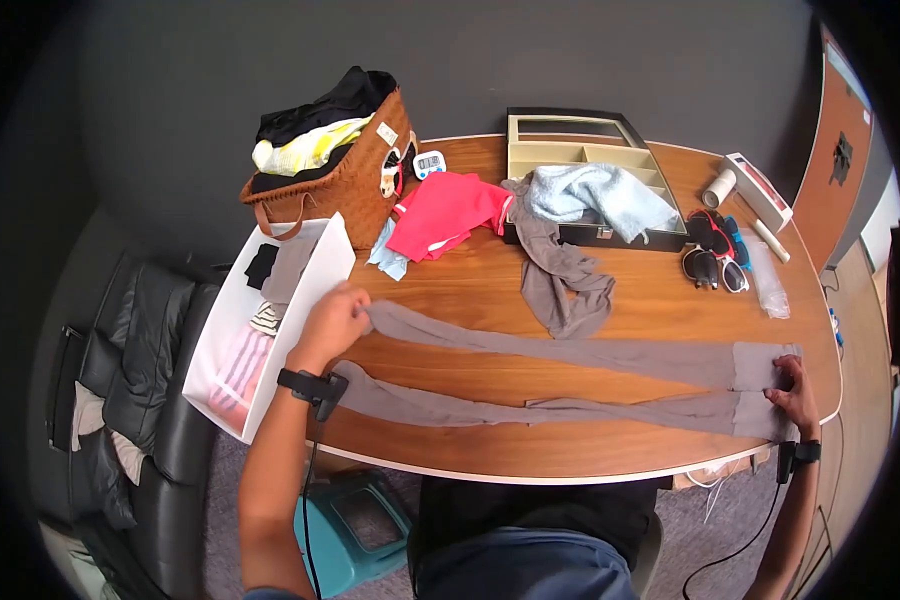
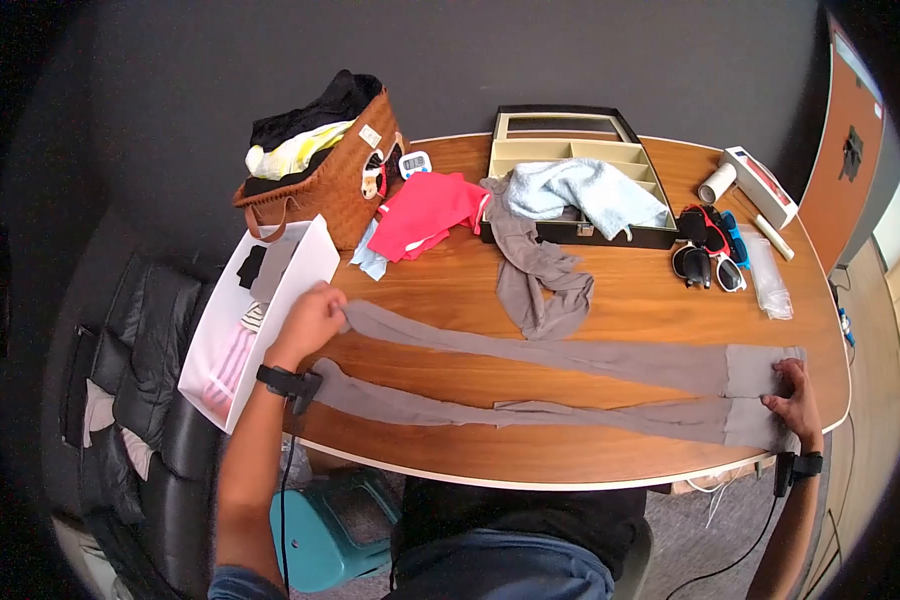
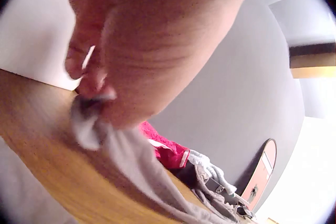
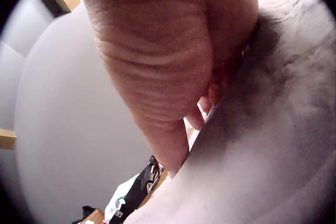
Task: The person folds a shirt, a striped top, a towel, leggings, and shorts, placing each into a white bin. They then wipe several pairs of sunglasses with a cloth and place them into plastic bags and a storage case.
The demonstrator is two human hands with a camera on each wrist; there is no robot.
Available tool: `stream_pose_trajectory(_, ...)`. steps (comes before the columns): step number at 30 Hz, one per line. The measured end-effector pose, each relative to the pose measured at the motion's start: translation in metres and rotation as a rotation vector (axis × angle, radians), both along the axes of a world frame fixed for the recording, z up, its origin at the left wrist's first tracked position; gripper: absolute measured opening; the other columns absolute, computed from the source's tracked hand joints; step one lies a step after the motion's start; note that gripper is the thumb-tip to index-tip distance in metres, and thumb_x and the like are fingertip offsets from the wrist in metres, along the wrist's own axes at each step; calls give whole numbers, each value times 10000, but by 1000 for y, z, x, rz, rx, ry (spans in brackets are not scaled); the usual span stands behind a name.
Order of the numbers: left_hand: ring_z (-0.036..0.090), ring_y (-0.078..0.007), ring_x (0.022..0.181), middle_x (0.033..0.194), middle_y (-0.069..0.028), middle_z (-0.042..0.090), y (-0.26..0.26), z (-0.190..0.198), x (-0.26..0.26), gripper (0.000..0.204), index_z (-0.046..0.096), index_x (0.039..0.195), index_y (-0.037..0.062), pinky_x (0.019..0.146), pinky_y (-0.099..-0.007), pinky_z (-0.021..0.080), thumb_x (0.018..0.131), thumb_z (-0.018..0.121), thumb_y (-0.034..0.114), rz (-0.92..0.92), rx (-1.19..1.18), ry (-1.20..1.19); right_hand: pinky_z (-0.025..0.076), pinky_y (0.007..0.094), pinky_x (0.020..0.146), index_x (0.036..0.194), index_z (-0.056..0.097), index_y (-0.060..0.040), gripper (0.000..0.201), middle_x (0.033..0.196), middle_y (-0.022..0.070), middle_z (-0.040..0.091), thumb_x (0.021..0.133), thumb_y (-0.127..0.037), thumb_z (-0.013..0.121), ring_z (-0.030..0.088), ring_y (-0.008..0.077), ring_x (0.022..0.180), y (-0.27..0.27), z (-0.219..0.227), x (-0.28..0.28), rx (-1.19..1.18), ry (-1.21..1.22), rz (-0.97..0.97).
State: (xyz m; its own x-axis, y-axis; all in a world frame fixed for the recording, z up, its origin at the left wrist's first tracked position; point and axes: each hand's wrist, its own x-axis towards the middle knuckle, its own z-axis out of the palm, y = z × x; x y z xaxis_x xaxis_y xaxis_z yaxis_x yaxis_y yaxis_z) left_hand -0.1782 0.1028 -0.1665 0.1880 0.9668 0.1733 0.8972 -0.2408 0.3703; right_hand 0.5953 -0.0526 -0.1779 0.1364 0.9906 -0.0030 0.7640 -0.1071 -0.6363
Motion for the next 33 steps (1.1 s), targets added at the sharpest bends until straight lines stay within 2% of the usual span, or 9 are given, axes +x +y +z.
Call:
stream_pose_trajectory(3, 587, -332, 766, 894, -136, 547, -20, 18, 11, 141, 565, 876, 13, 706, -433, 471, 747, 617, -12, 171, 346, -175, 363, 324, 972, 1127, 559, -26, 656, 1158, 60, 492, 625, -330, 851, 477, 211, 1091, -1, -2, 0, 27, 13, -3)
stream_pose_trajectory(5, 589, -341, 800, 905, -128, 547, -36, 8, 3, 134, 559, 866, 24, 724, -429, 475, 753, 591, -41, 163, 352, -117, 362, 316, 964, 1121, 561, -26, 638, 1150, 57, 492, 636, -327, 847, 476, 206, 1088, 1, 0, 0, 23, 32, -13)
stream_pose_trajectory(8, 588, -350, 884, 928, -129, 558, -51, -10, -4, 131, 567, 869, 23, 769, -429, 482, 761, 570, -51, 108, 77, 52, 364, 303, 942, 1099, 571, -28, 585, 1118, 48, 496, 661, -311, 833, 476, 189, 1061, 3, 0, 1, 18, -8, -9)
stream_pose_trajectory(14, 577, -353, 955, 999, -134, 600, -40, -13, 0, 147, 610, 942, 22, 818, -419, 484, 798, 619, 50, 121, 28, -162, 402, 293, 876, 1059, 581, -23, 444, 1066, 42, 515, 707, -212, 776, 500, 168, 932, 5, 2, 0, 5, 21, -70)
stream_pose_trajectory(19, 553, -391, 1031, 1109, -178, 610, -36, -30, -5, 216, 643, 1010, 22, 918, -443, 454, 806, 632, 90, -31, 161, 40, 466, 326, 842, 1064, 597, 4, 369, 1045, 64, 536, 756, -148, 730, 533, 176, 908, 6, -15, 15, 4, 41, -176)
stream_pose_trajectory(22, 536, -393, 1081, 1162, -200, 588, -40, -34, -3, 285, 624, 1051, -2, 953, -448, 438, 782, 648, 91, 2, 139, 77, 465, 369, 927, 1117, 610, -12, 405, 1136, 111, 563, 762, -165, 732, 567, 255, 1030, 5, -6, 10, 82, -210, -128)
stream_pose_trajectory(26, 508, -388, 1146, 1194, -199, 557, -51, -22, 2, 309, 587, 1099, -12, 997, -424, 412, 801, 626, 56, 15, 117, -84, 427, 377, 999, 1150, 608, -32, 409, 1223, 140, 563, 788, -184, 721, 539, 305, 1170, -3, 14, -3, 130, -167, -115)
stream_pose_trajectory(29, 570, -324, 1008, 1051, -163, 569, -67, -8, 15, 143, 575, 948, -28, 897, -346, 460, 809, 563, -60, -8, 141, -306, 463, 371, 905, 1092, 625, -51, 303, 1165, 120, 587, 799, -104, 681, 570, 281, 1086, -24, 27, 7, 193, -247, -134)
stream_pose_trajectory(33, 578, -339, 973, 1000, -151, 584, -92, 9, 27, 221, 589, 938, -15, 874, -358, 464, 742, 535, -102, -103, 27, -232, 477, 351, 848, 1042, 619, -40, 304, 1067, 109, 592, 744, 22, 608, 593, 273, 994, -65, 34, 26, 183, -316, -206)
